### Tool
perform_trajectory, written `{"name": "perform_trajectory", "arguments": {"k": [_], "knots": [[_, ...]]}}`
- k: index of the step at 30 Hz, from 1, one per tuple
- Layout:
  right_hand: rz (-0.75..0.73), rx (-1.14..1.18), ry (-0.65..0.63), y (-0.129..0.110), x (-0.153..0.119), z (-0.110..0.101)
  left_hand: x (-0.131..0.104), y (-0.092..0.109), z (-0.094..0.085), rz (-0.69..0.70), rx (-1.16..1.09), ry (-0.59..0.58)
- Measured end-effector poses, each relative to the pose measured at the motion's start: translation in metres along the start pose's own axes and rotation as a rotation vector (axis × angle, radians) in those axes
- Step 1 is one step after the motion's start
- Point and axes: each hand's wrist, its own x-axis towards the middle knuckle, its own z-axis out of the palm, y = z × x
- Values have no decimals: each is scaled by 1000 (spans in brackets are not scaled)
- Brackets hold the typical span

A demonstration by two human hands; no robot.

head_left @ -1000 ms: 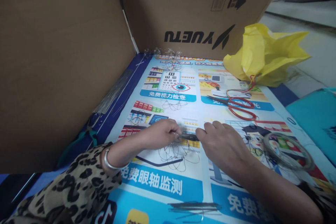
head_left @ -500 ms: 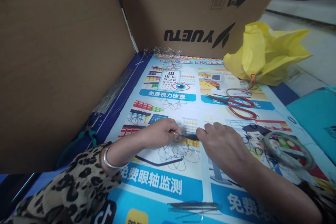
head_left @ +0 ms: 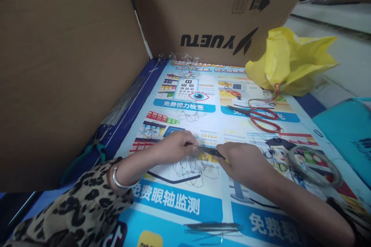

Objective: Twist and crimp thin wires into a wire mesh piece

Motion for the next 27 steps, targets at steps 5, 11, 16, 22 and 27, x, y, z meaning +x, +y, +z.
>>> {"name": "perform_trajectory", "arguments": {"k": [5, 11, 16, 22, 27], "knots": [[-29, 148, -154, 6, 2, -3, -1, -1, 1, 7, -3, -3], [-74, 225, -197, 8, 1, -10, -2, -2, 0, -26, -80, -61], [-92, 207, -202, 8, 1, -9, -2, -7, 0, -8, -139, -101], [-130, 92, -80, 7, -1, -5, 0, -6, -1, 42, -100, -106], [-118, -111, 45, 1, -5, -8, 0, -5, -1, 68, -90, -93]]}}
